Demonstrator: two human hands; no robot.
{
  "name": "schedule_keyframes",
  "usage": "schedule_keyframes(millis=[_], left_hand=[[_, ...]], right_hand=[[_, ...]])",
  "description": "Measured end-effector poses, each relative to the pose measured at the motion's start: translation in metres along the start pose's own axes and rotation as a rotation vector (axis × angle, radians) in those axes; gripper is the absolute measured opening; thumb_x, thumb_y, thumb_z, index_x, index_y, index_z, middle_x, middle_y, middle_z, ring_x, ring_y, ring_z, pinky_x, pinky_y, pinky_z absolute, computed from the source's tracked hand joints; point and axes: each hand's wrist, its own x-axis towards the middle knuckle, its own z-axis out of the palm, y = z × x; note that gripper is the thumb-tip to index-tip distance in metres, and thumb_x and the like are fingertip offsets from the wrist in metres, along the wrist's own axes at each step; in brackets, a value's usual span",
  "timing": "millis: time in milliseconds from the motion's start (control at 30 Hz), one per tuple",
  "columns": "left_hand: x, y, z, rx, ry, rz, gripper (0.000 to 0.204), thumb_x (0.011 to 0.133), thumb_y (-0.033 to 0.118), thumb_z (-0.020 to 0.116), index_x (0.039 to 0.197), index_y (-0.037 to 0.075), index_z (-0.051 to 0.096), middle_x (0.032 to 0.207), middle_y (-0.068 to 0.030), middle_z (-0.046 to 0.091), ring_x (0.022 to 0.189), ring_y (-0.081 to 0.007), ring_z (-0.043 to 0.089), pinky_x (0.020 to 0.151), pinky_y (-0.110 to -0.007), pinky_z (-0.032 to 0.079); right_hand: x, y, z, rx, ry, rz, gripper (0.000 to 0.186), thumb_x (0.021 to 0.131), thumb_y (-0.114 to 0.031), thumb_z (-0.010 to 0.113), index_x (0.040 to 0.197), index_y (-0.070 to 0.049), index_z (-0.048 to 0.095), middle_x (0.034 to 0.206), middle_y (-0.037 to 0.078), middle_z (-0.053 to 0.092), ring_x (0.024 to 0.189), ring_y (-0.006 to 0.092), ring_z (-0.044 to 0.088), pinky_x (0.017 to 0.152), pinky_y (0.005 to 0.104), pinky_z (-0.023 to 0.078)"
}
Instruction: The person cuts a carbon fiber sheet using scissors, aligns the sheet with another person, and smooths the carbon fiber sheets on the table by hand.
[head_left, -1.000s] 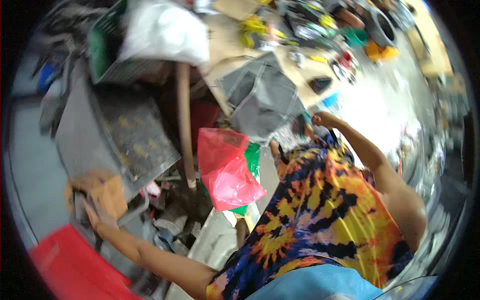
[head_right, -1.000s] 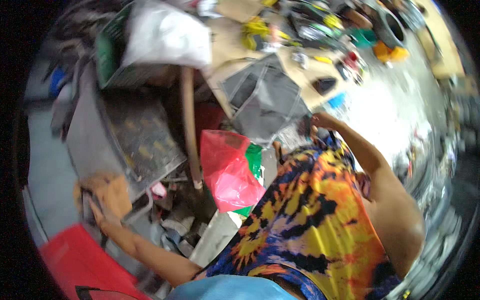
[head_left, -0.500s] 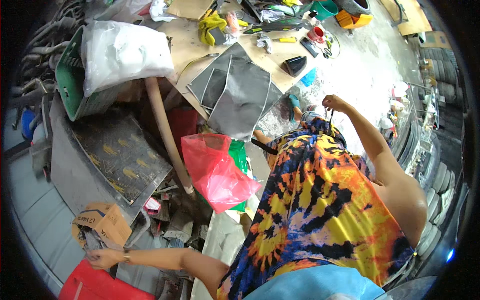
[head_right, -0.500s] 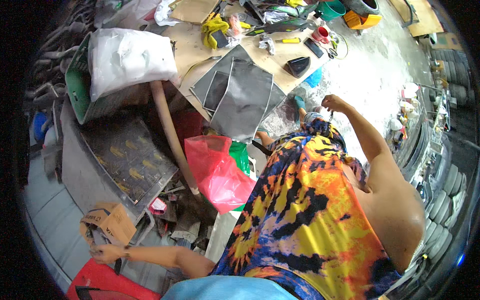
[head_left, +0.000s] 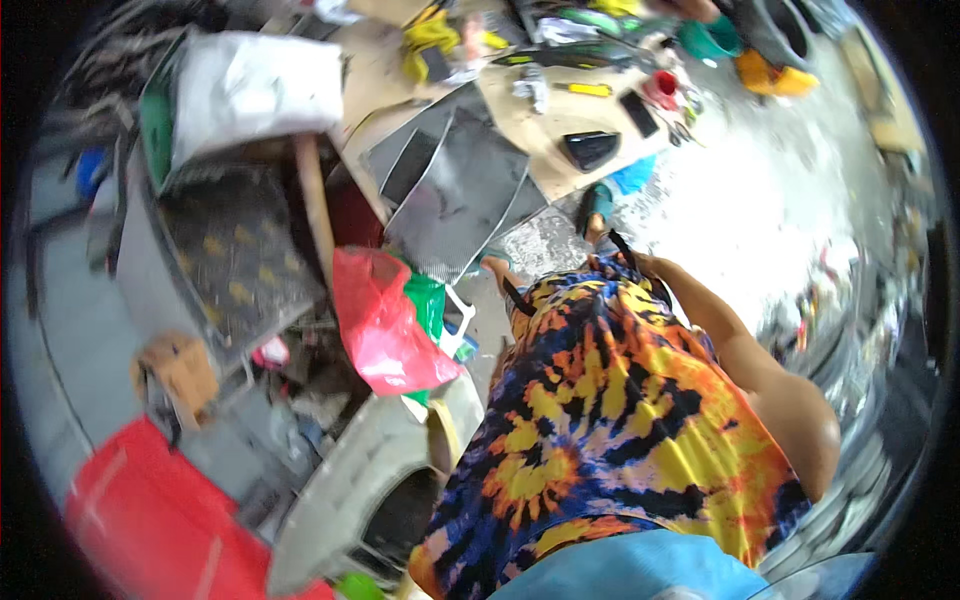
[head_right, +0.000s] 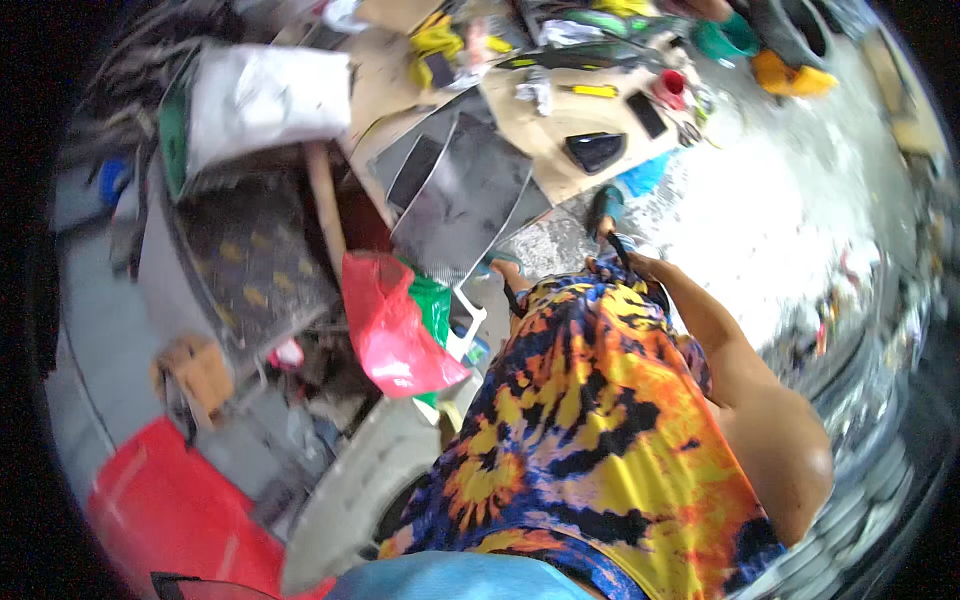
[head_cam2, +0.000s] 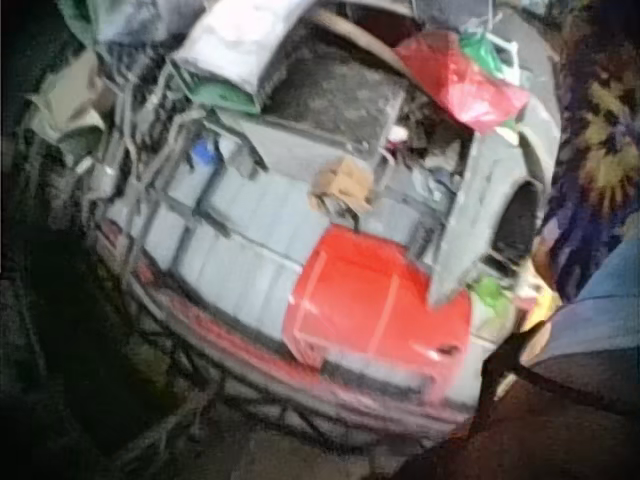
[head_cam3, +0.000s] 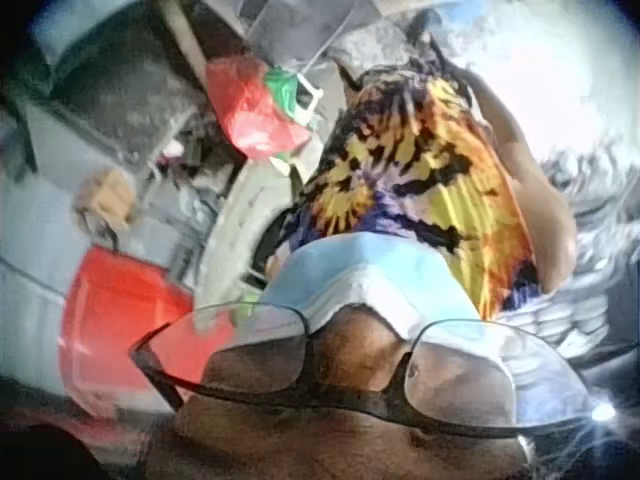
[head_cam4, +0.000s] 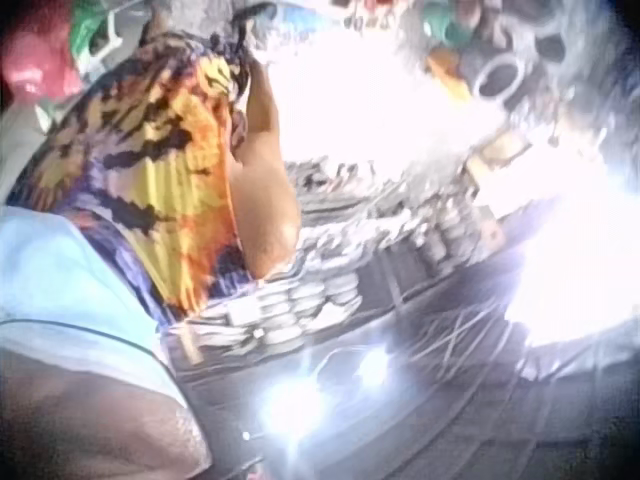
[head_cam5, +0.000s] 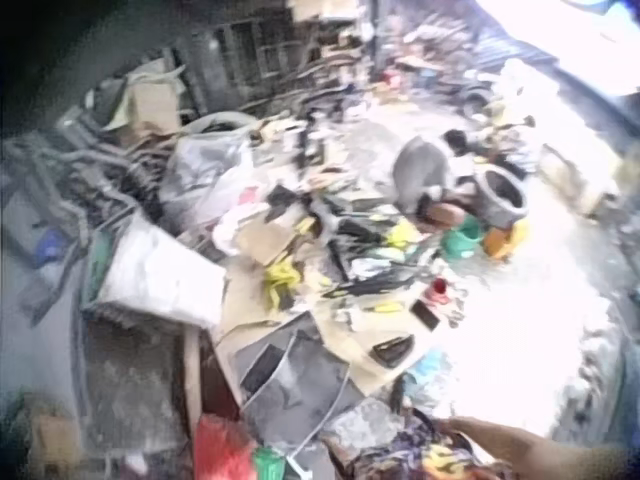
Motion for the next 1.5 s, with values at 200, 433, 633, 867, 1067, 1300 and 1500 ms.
schedule_keyframes(millis=[200,433,633,867,1067,1300,1500], left_hand=[[-0.048,0.035,-0.009,-0.338,-0.366,-0.400,0.026,0.095,0.027,0.048,0.090,0.004,0.060,0.087,-0.0102,0.064,0.076,-0.0198,0.062,0.065,-0.031,0.049],[-0.056,0.093,0.044,-0.637,-0.827,-0.708,0.028,0.097,0.028,0.045,0.093,0.004,0.058,0.092,-0.0106,0.066,0.081,-0.0205,0.064,0.069,-0.031,0.050],[0.010,0.086,0.138,-0.793,-1.023,-0.462,0.033,0.096,0.029,0.047,0.106,-0.002,0.054,0.101,-0.0142,0.066,0.085,-0.0193,0.066,0.075,-0.031,0.053],[0.002,0.076,0.260,-0.649,-1.200,-0.406,0.028,0.094,0.025,0.053,0.094,-0.002,0.060,0.086,-0.0088,0.067,0.070,-0.0151,0.066,0.057,-0.026,0.053],[-0.048,0.044,0.324,-0.341,-1.085,-0.060,0.030,0.087,0.028,0.055,0.088,-0.001,0.064,0.067,-0.0095,0.062,0.063,-0.0197,0.060,0.060,-0.035,0.046],[-0.135,-0.042,0.420,-0.421,-1.081,-0.306,0.029,0.086,0.029,0.059,0.096,0.002,0.062,0.082,-0.0119,0.065,0.070,-0.0214,0.062,0.067,-0.036,0.049],[-0.157,-0.105,0.479,0.145,-1.289,-0.440,0.078,0.088,0.059,0.042,0.139,0.000,0.034,0.133,-0.0298,0.042,0.128,-0.0347,0.041,0.103,-0.041,0.036]], right_hand=[[-0.011,-0.001,0.044,-0.196,0.356,-0.242,0.057,0.089,-0.049,0.052,0.133,-0.013,0.042,0.116,0.012,0.056,0.099,0.0214,0.053,0.085,0.0359,0.045],[-0.131,-0.112,0.072,-0.486,0.482,-0.074,0.043,0.088,-0.045,0.046,0.107,-0.010,0.062,0.102,0.019,0.064,0.099,0.0357,0.060,0.082,0.0448,0.049],[-0.163,-0.056,0.045,-0.026,0.192,-0.359,0.032,0.082,-0.003,0.054,0.113,-0.006,0.061,0.096,0.009,0.067,0.085,0.0140,0.058,0.078,0.0296,0.049],[-0.182,-0.059,0.010,-0.183,0.714,-0.224,0.033,0.084,-0.018,0.059,0.114,-0.005,0.060,0.093,0.013,0.067,0.081,0.0211,0.063,0.072,0.0335,0.050],[-0.095,-0.069,-0.020,-0.294,0.538,-0.373,0.028,0.086,-0.018,0.058,0.110,-0.004,0.061,0.091,0.011,0.067,0.077,0.0165,0.062,0.065,0.0321,0.050],[0.075,-0.016,0.010,-0.488,0.404,-0.266,0.025,0.083,-0.033,0.060,0.088,-0.009,0.066,0.081,0.016,0.067,0.074,0.0337,0.064,0.066,0.0412,0.051],[0.189,0.057,0.056,-0.496,0.179,0.053,0.074,0.085,-0.065,0.039,0.108,0.000,0.064,0.114,0.024,0.060,0.110,0.0367,0.056,0.095,0.0444,0.041]])
